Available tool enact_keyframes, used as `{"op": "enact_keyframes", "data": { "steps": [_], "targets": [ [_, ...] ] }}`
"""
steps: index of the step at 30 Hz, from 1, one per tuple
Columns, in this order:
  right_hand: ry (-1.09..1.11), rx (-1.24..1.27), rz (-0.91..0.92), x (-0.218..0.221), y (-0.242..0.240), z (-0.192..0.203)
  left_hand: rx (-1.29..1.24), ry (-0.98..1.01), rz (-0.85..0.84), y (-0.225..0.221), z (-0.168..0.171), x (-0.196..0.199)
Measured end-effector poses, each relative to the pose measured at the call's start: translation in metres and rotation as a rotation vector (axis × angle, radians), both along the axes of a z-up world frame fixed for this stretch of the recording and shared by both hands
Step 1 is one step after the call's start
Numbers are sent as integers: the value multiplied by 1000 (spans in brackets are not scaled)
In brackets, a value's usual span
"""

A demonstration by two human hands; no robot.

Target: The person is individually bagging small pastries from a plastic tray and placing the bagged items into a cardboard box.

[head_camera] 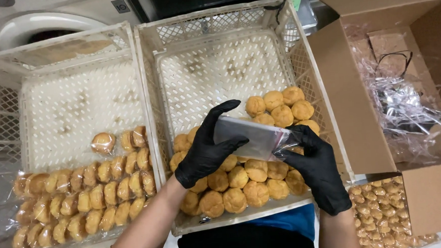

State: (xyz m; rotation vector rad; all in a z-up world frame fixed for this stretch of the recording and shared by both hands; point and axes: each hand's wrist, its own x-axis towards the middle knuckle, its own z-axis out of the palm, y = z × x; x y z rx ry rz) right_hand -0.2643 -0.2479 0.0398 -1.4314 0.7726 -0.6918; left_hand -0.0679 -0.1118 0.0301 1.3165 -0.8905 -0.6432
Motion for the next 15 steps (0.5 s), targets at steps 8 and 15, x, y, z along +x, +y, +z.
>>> {"op": "enact_keyframes", "data": {
  "steps": [8,15],
  "targets": [
    [-17,18,40,5,6,12,4,10,-73,1,6,0],
    [12,237,-234,18,17,55,-103,256,-126,-5,4,-4]
  ]
}}
